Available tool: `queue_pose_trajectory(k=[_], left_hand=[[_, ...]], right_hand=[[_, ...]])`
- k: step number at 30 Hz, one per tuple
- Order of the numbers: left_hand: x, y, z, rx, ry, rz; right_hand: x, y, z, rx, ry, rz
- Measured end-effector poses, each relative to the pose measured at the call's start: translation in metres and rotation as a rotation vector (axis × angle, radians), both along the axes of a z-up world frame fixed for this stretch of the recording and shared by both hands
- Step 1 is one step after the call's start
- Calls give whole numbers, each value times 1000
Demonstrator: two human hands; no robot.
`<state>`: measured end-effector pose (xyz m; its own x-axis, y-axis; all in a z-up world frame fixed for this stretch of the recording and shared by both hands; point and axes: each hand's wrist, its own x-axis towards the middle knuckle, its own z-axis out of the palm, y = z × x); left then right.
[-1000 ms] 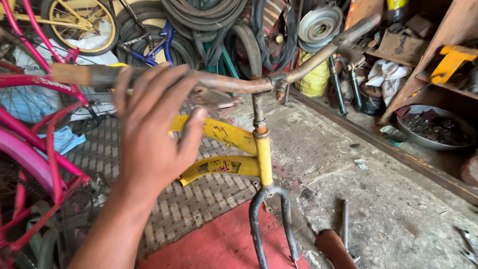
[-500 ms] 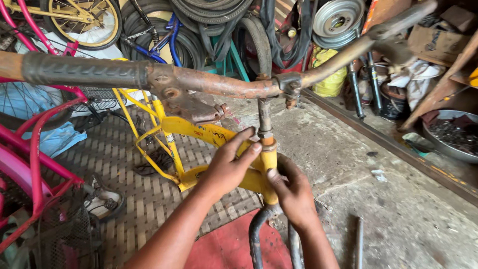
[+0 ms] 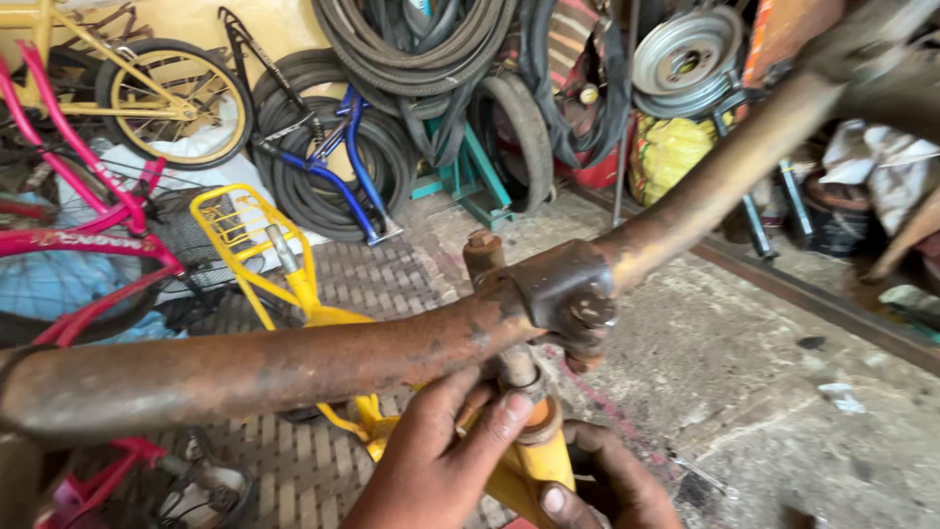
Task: The person repairs a bicycle frame by using pliers and a hammer to loosen, adjust, and tighten the headset and fork assembly, while also manipulating the handlebars.
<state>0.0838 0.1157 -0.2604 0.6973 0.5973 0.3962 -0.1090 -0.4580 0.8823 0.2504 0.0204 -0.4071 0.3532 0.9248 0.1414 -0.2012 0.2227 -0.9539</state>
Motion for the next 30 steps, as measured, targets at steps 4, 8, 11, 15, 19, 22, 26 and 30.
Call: queue_pose_trajectory(k=[4,8,11,15,19,22,26,30], left_hand=[[-1,-3,2,-177,-72,-171],[-10,-4,0,-90,-11,-59],[-11,-2,-4,-200,-60,-133],[-8,4,-5,-181,-127,-110],[-5,4,-5,73,-216,-122],[-12,1,-1,-272,-134,-219],[-22,-5,7,-20,-59,-242],[-22,2,14,-81,138,-229]], right_hand=[[6,9,-19,71,37,-7],[9,9,-30,16,-3,30],[8,8,-32,22,46,45],[11,9,-40,60,11,95],[16,14,-47,96,-93,115],[4,7,-36,35,-179,56],[-9,-7,3,28,-41,4],[-23,-16,40,-30,-93,-9]])
